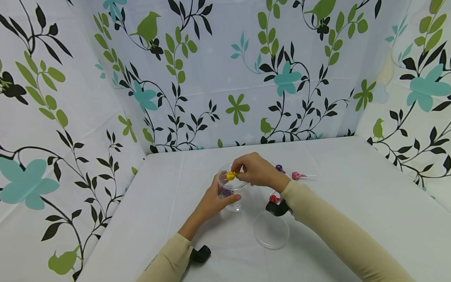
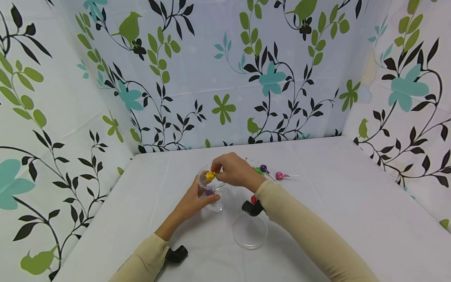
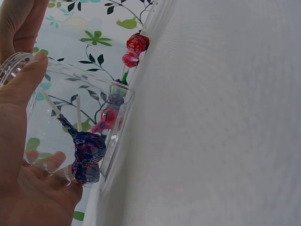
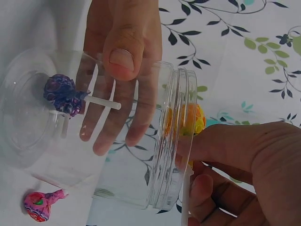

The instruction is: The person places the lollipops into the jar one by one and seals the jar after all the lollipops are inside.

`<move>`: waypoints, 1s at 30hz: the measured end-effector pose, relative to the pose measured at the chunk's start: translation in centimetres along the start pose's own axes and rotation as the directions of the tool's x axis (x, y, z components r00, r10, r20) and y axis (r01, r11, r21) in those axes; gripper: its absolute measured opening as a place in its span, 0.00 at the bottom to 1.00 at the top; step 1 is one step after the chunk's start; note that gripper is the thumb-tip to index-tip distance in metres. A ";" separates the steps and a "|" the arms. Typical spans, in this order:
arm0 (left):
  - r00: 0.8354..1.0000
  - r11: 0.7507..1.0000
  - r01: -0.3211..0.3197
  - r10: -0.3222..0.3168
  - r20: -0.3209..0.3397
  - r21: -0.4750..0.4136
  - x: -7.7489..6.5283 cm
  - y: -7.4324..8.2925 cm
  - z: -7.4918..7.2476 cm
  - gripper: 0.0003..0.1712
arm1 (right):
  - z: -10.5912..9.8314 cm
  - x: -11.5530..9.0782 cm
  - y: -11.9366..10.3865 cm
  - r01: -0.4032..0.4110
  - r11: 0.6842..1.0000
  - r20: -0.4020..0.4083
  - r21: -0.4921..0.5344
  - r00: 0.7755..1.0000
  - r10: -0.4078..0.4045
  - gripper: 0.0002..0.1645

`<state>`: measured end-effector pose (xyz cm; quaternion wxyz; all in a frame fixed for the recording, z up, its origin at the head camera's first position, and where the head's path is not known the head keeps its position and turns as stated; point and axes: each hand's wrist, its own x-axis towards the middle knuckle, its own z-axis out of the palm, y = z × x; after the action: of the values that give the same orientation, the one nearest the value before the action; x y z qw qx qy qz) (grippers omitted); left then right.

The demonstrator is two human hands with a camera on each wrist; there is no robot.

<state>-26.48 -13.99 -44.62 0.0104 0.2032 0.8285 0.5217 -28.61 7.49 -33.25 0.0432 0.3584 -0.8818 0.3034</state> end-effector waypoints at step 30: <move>0.999 0.999 -0.046 0.046 0.004 -0.014 0.4 0.1 0.2 0.59 | -1.5 -1.9 1.4 0.007 1.000 -0.080 0.031 0.997 -0.004 0.06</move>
<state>-26.77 -13.67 -44.52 0.0017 0.2232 0.8199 0.5272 -28.33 10.33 -33.28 0.0737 0.3490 -0.8736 0.3310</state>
